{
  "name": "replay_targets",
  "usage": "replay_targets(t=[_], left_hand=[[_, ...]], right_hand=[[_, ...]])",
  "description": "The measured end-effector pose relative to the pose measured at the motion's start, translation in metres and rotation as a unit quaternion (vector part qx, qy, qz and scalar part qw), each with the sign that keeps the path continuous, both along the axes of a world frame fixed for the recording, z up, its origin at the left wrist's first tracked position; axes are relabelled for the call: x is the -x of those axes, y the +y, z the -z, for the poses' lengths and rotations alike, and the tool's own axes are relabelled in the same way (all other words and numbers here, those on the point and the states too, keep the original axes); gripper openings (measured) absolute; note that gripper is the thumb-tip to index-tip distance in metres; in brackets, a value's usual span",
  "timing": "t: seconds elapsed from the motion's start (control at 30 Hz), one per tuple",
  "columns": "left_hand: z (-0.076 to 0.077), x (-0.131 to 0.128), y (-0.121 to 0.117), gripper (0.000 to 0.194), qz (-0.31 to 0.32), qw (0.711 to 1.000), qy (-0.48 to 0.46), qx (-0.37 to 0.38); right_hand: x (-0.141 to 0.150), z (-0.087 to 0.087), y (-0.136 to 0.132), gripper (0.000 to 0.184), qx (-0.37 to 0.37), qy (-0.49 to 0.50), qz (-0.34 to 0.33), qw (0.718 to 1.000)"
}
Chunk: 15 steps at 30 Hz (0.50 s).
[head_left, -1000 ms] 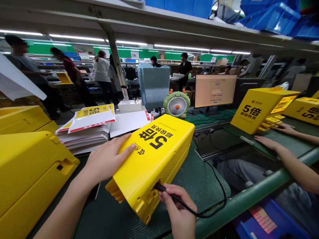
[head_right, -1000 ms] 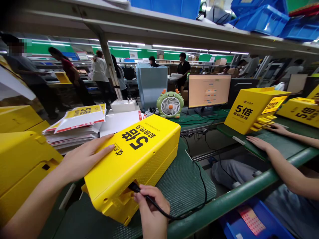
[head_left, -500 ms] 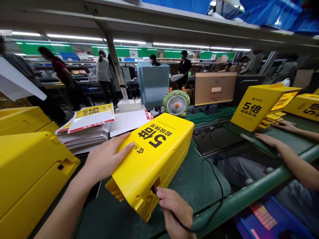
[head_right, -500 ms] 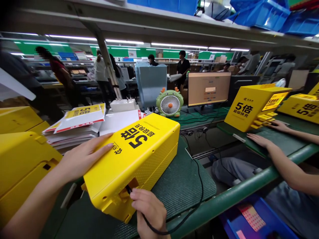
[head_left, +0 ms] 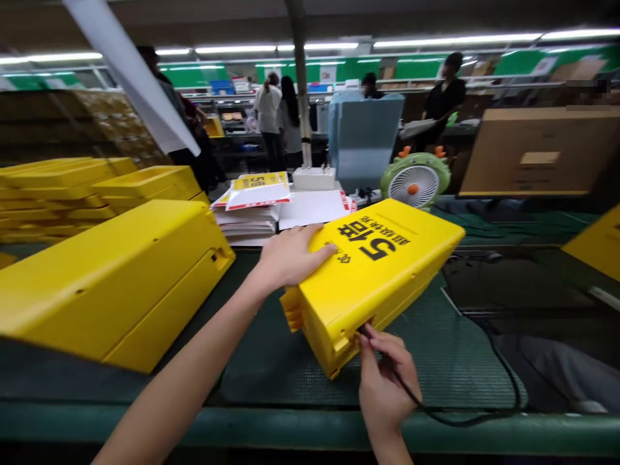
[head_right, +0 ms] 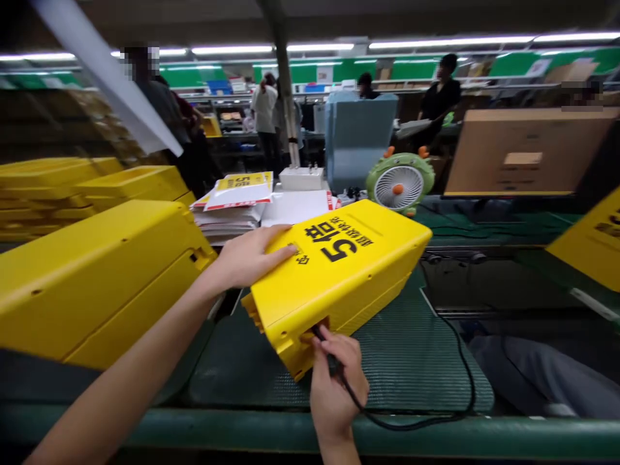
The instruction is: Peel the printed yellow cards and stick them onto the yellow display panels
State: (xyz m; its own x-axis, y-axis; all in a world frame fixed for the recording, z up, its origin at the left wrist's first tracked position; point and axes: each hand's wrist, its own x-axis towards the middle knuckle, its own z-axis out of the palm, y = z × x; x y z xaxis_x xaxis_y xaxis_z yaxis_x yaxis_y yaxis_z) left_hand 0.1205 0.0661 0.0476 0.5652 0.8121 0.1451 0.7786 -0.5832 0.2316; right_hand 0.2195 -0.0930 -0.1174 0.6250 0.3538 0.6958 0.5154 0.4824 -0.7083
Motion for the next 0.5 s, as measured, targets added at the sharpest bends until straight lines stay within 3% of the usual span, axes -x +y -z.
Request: replay_targets(t=[0.3,0.4,0.5], left_hand=[[0.011,0.001,0.000,0.071,0.005,0.998,-0.064,0.015],[0.011,0.002,-0.004,0.072,0.013,0.994,-0.096,0.040],[0.009,0.006,-0.003,0.066,0.018,0.982,-0.169,0.078]], right_hand=[[0.014,0.006,0.018,0.020,-0.061,0.027,0.034,0.997],[0.013,0.002,0.016,0.026,-0.025,0.104,0.022,0.994],[0.013,0.000,0.007,0.043,0.036,0.189,-0.008,0.981]])
